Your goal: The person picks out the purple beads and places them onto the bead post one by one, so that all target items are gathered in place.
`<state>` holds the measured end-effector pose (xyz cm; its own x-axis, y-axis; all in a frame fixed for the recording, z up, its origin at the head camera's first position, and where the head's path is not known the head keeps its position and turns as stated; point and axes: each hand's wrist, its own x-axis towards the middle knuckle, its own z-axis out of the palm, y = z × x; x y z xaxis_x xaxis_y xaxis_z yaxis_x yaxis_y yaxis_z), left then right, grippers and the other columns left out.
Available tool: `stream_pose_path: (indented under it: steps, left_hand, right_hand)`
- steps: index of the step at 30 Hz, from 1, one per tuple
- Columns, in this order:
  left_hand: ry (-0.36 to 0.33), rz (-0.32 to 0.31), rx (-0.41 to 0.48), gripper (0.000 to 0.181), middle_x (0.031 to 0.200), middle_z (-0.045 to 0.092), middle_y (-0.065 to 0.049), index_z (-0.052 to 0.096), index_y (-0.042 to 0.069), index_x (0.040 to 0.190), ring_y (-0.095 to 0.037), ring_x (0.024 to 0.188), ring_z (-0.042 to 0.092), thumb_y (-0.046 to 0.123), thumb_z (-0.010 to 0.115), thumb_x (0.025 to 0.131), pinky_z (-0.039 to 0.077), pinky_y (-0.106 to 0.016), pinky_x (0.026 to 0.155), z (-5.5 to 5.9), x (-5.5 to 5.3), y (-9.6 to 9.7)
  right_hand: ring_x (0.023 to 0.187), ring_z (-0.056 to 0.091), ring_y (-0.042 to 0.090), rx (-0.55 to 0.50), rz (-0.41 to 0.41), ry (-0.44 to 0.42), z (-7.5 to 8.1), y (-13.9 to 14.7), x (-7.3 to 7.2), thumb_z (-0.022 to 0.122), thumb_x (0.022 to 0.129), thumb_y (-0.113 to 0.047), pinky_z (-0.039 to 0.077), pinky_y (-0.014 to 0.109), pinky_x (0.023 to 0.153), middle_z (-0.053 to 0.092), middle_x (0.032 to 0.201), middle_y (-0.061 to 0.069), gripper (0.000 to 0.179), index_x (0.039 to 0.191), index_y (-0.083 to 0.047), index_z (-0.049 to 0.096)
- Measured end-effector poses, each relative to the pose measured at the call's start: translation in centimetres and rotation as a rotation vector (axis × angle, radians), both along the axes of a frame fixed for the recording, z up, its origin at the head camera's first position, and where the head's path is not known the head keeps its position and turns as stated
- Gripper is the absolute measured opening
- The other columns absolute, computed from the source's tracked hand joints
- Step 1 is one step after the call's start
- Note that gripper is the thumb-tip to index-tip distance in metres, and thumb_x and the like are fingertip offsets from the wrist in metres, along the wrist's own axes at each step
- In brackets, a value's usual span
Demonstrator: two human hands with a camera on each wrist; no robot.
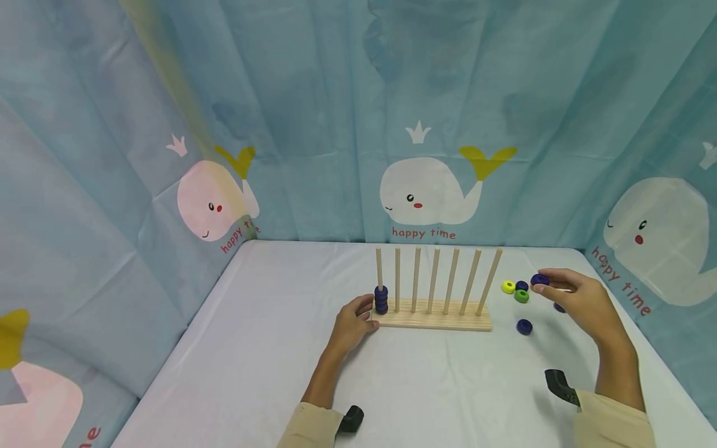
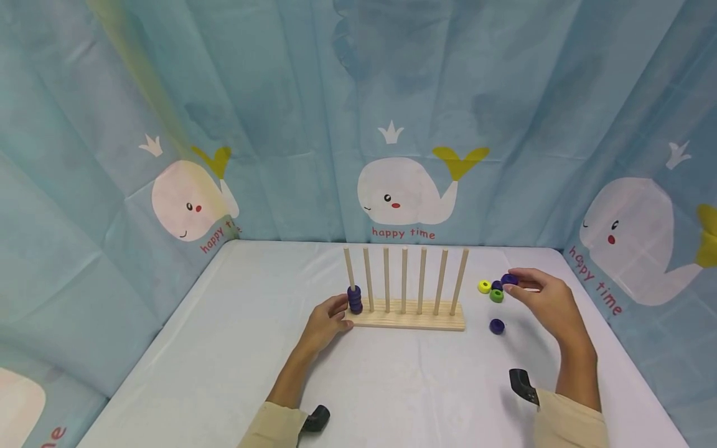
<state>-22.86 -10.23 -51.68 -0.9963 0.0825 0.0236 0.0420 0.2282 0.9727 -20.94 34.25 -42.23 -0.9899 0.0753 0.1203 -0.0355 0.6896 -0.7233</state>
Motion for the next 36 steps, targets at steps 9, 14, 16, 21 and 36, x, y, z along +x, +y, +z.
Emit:
stream_pose_path:
  steps: [9, 14, 16, 21, 36]
  left_hand:
    - [-0.011, 0.006, -0.004, 0.065, 0.148, 0.060, -0.024, 0.059, 0.000, 0.146, -0.038, 0.141, 0.057, -0.013, 0.074, 0.085, 0.051, -0.039, 0.118, 0.0, 0.0, 0.1]
    - [-0.011, 0.000, 0.003, 0.065, 0.149, 0.059, -0.024, 0.058, -0.001, 0.147, -0.038, 0.141, 0.056, -0.013, 0.074, 0.085, 0.051, -0.039, 0.118, 0.0, 0.1, 0.1]
    - [-0.008, -0.003, 0.005, 0.065, 0.150, 0.059, -0.024, 0.058, -0.001, 0.147, -0.038, 0.142, 0.056, -0.013, 0.073, 0.085, 0.050, -0.040, 0.118, 0.0, 0.1, 0.1]
    - [-0.001, -0.003, 0.007, 0.065, 0.150, 0.059, -0.024, 0.058, -0.001, 0.147, -0.038, 0.142, 0.056, -0.013, 0.073, 0.085, 0.050, -0.040, 0.119, 0.0, 0.0, 0.0]
    - [-0.005, 0.005, 0.019, 0.065, 0.149, 0.060, -0.024, 0.059, 0.000, 0.147, -0.038, 0.141, 0.056, -0.011, 0.075, 0.085, 0.050, -0.042, 0.119, 0.0, 0.0, 0.1]
  right_hand:
    - [0.087, 0.056, -0.020, 0.006, 0.018, 0.144, 1.6, -1.6, 0.2, 0.069, 0.104, -0.039, 0.054, 0.013, 0.070, 0.070, 0.122, 0.019, 0.054, 0.145, -0.004, 0.063]
    - [0.090, 0.056, -0.022, -0.036, 0.017, 0.228, 1.8, -2.5, 0.2, 0.070, 0.104, -0.031, 0.046, -0.001, 0.077, 0.068, 0.124, 0.015, 0.051, 0.144, -0.001, 0.062]
    - [0.093, 0.055, -0.023, -0.052, 0.009, 0.255, 2.0, -2.8, 0.1, 0.071, 0.104, -0.030, 0.046, -0.003, 0.080, 0.066, 0.125, 0.013, 0.051, 0.145, -0.002, 0.062]
    - [0.098, 0.053, -0.023, -0.087, 0.007, 0.329, 2.5, -3.7, 0.0, 0.072, 0.103, -0.024, 0.047, -0.004, 0.084, 0.063, 0.129, 0.014, 0.048, 0.144, -0.001, 0.063]
    - [0.098, 0.056, -0.016, -0.078, -0.040, 0.430, 5.1, -5.6, 0.2, 0.074, 0.102, -0.026, 0.045, -0.004, 0.085, 0.063, 0.120, -0.005, 0.045, 0.142, -0.007, 0.067]
